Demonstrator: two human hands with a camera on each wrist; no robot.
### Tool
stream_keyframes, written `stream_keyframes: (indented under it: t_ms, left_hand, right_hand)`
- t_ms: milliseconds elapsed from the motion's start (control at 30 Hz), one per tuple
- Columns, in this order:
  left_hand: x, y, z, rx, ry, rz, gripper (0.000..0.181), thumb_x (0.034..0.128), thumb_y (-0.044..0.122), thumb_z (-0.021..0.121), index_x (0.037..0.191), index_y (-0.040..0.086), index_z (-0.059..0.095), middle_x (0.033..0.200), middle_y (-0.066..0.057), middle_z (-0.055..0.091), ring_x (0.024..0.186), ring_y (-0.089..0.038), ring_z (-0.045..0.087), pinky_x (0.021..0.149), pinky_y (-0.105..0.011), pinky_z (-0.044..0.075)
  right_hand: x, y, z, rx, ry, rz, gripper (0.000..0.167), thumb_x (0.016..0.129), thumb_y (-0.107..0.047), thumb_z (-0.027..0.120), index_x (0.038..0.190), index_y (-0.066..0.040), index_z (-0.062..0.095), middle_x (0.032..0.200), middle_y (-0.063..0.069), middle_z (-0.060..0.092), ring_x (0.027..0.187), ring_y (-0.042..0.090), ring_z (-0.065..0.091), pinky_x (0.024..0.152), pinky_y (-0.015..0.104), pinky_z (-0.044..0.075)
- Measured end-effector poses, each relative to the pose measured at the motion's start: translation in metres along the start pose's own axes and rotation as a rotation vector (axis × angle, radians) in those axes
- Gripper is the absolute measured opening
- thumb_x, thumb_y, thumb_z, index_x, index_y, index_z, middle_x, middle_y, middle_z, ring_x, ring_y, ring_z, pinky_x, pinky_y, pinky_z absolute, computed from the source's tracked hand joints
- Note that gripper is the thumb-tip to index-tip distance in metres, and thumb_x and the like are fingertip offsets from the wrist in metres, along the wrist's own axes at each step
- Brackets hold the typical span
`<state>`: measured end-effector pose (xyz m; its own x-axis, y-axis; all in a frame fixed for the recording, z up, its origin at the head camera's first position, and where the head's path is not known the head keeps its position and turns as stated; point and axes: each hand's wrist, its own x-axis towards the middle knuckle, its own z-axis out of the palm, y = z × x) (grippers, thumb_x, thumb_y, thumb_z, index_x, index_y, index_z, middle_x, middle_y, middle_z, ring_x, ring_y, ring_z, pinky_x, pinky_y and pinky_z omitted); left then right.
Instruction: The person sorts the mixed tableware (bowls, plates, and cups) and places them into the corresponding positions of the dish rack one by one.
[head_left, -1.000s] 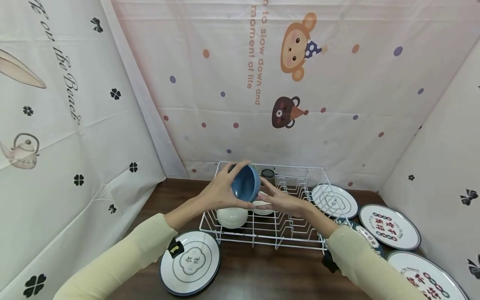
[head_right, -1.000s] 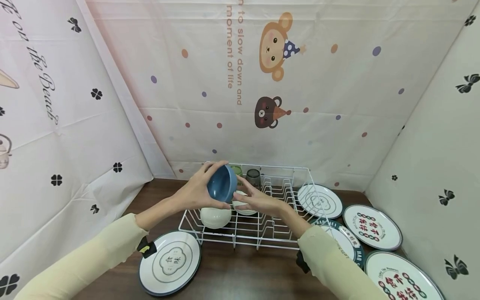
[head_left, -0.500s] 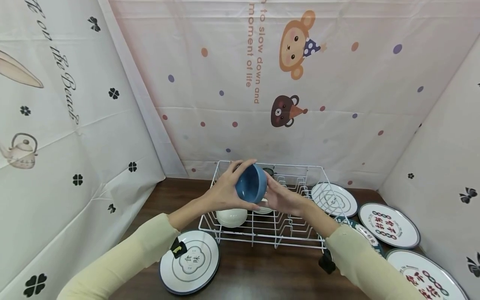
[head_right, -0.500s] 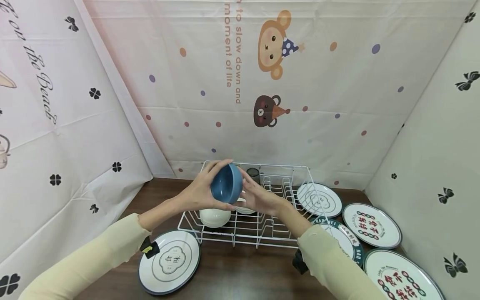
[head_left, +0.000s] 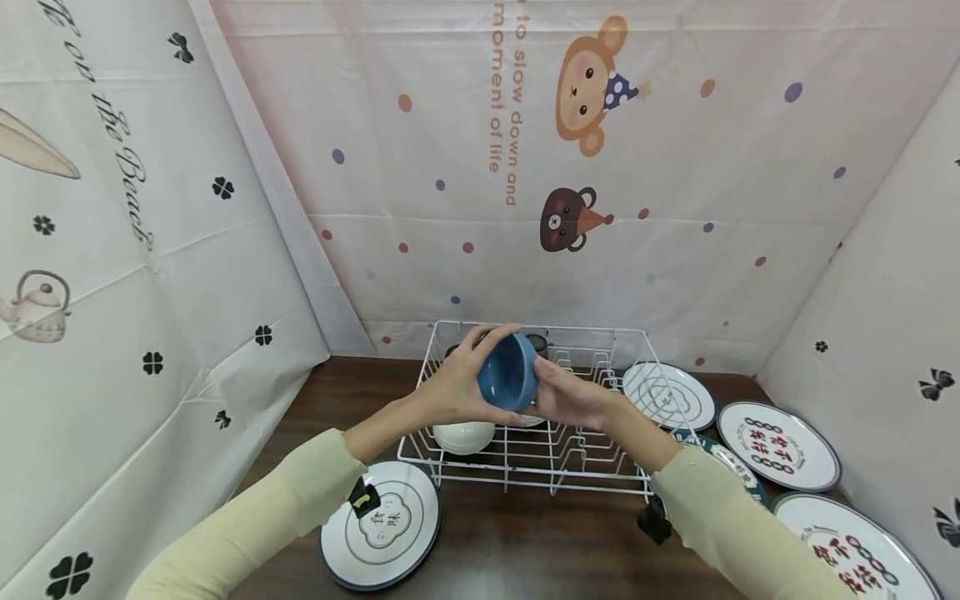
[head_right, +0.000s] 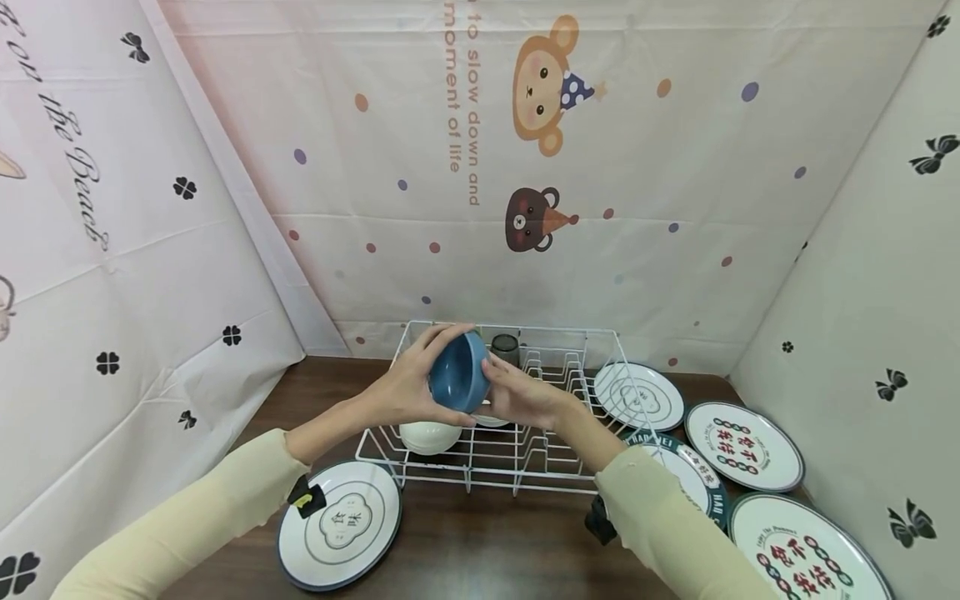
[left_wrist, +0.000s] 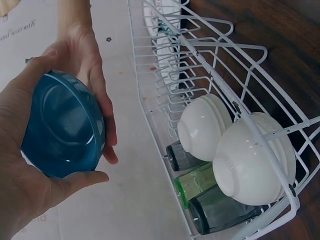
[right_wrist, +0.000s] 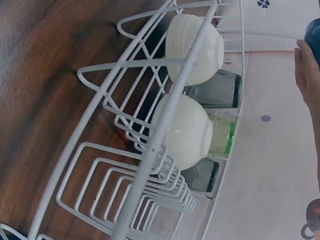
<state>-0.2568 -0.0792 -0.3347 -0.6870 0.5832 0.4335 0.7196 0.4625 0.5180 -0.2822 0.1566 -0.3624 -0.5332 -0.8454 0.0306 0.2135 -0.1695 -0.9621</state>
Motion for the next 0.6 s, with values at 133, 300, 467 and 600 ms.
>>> stream_keyframes:
  t_ms: [133, 300, 467, 600]
  left_hand:
    - [0.0009, -0.0030, 0.0030, -0.010, -0.026, -0.002, 0.117, 0.0662, 0.038, 0.095, 0.160, 0.029, 0.026, 0.157, -0.017, 0.031, 0.135, -0.038, 0.048, 0.101, -0.054, 0.053]
    - [0.0044, -0.0045, 0.0064, -0.002, -0.072, -0.003, 0.117, 0.0660, 0.041, 0.095, 0.159, 0.031, 0.025, 0.158, -0.016, 0.030, 0.136, -0.037, 0.048, 0.101, -0.052, 0.053]
    - [0.0060, -0.0059, 0.0048, 0.007, -0.105, 0.013, 0.119, 0.0662, 0.042, 0.095, 0.160, 0.032, 0.022, 0.160, -0.014, 0.027, 0.137, -0.036, 0.047, 0.102, -0.051, 0.053]
    - [0.0083, -0.0076, 0.0031, 0.025, -0.125, 0.027, 0.122, 0.0661, 0.042, 0.096, 0.160, 0.033, 0.019, 0.160, -0.015, 0.026, 0.138, -0.035, 0.046, 0.102, -0.050, 0.053]
  right_hand:
    - [-0.0026, 0.0015, -0.0010, 0.001, 0.004, 0.017, 0.085, 0.107, -0.053, 0.039, 0.163, -0.016, -0.014, 0.162, 0.017, 0.013, 0.138, 0.015, 0.043, 0.116, 0.042, 0.041]
    - [-0.0063, 0.0054, -0.0036, 0.005, 0.034, 0.015, 0.085, 0.107, -0.047, 0.042, 0.163, -0.013, -0.013, 0.162, 0.019, 0.016, 0.135, 0.018, 0.047, 0.114, 0.049, 0.041]
    - [-0.0059, 0.0032, -0.0033, 0.006, 0.052, 0.029, 0.089, 0.106, -0.042, 0.048, 0.162, -0.013, -0.014, 0.160, 0.019, 0.016, 0.134, 0.021, 0.048, 0.114, 0.058, 0.039]
    - [-0.0041, 0.0013, -0.0038, -0.011, 0.049, 0.031, 0.088, 0.106, -0.040, 0.048, 0.162, -0.014, -0.015, 0.163, 0.025, 0.007, 0.134, 0.023, 0.047, 0.111, 0.057, 0.042]
